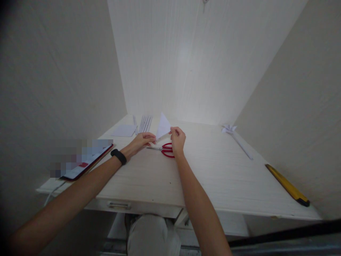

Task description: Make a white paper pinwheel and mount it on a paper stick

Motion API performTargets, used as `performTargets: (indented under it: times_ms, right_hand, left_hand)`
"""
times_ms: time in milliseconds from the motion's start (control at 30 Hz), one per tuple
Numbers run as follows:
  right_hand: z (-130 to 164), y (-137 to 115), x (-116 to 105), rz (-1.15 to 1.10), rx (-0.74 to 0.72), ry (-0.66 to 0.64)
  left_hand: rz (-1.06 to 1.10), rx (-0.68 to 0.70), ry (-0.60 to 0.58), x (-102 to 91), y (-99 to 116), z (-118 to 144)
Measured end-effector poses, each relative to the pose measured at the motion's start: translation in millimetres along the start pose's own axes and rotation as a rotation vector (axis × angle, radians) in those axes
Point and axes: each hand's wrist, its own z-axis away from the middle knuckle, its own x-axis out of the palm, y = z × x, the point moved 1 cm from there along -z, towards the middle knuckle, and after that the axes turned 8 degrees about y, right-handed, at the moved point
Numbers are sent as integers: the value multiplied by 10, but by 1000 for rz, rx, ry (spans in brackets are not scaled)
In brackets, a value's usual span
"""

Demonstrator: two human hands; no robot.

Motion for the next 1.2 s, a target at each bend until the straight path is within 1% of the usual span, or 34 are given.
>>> performTargets:
  times_ms: [400, 567, 733, 867, 1033, 1100, 1200]
  right_hand:
    - [11, -33, 7, 17, 16, -2]
    - [31, -79, 14, 94, -53, -24]
    - [84, -117, 47, 153, -112, -83]
    - [106, -128, 61, 232, -179, -96]
    - [109, -109, 62, 241, -184, -89]
    - [112, -102, 65, 263, -198, -93]
    - [119, -95, 75, 310, -237, -106]
  left_hand:
    - [-20, 61, 36, -19, -6, -23]
    - [-20, 47, 16, 1, -25, -25]
    - [-38, 48, -45, 15, -104, -55]
    - [-97, 107, -53, 13, -129, -77]
    - [-184, 152, -42, 11, -124, -77]
    - [-258, 196, -4, 7, -120, -67]
    - [-384, 319, 78, -8, -100, -43]
